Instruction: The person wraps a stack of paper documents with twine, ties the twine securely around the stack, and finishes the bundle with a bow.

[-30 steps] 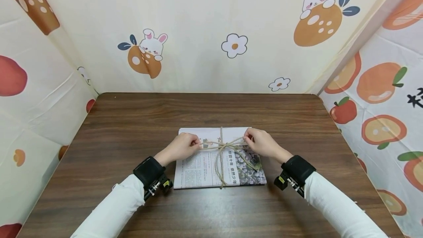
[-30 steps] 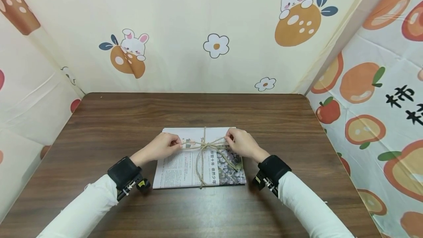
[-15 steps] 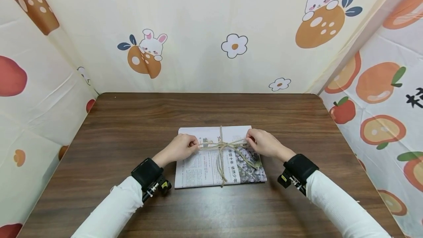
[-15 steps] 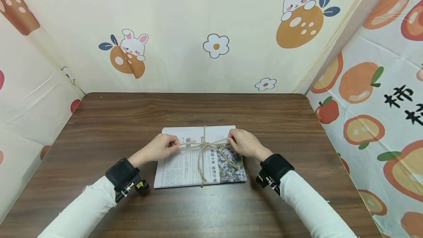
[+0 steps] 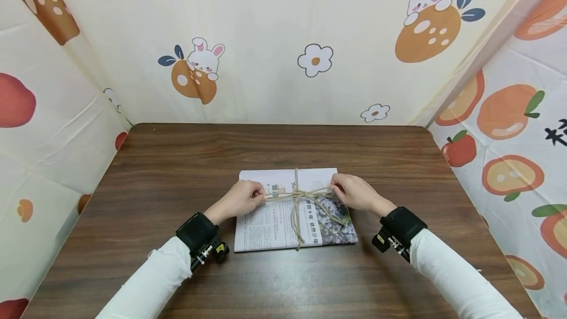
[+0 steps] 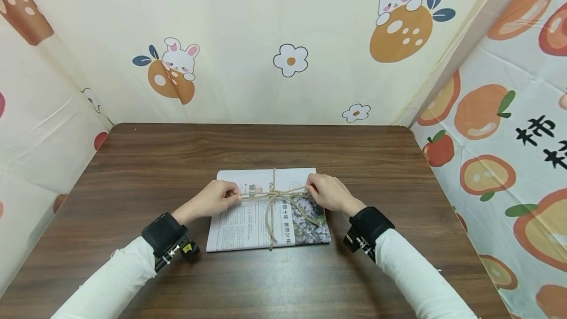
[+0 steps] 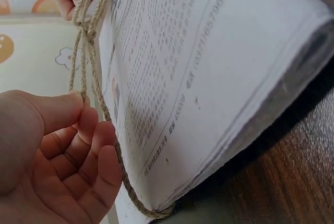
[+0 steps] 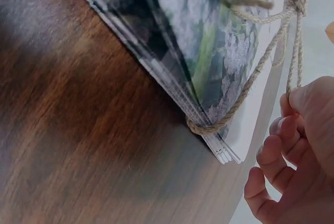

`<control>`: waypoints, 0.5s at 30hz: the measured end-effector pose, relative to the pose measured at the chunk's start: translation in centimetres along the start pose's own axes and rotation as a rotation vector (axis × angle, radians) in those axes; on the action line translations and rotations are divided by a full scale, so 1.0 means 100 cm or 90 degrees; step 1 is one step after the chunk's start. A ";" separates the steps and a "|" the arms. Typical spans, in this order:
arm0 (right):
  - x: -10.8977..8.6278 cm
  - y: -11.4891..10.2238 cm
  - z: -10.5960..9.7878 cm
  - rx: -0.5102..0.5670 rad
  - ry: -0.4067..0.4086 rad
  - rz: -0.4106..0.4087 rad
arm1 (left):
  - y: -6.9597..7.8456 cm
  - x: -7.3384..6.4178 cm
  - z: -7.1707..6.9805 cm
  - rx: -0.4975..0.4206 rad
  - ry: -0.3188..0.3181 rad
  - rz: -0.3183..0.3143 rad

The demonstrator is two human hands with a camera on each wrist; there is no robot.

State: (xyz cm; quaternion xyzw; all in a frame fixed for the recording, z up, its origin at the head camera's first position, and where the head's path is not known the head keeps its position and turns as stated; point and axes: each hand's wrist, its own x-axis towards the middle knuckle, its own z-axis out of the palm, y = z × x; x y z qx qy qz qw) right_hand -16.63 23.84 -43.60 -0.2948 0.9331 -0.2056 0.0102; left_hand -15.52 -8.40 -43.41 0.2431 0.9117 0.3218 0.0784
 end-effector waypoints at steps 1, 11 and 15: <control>0.000 0.000 0.000 0.005 0.000 0.003 | 0.000 0.000 0.000 -0.003 0.002 -0.006; 0.004 -0.001 0.004 0.070 -0.012 0.037 | -0.004 0.007 0.005 -0.007 0.027 -0.022; 0.008 -0.004 0.005 0.082 -0.024 0.047 | -0.002 0.013 0.007 0.004 0.029 -0.025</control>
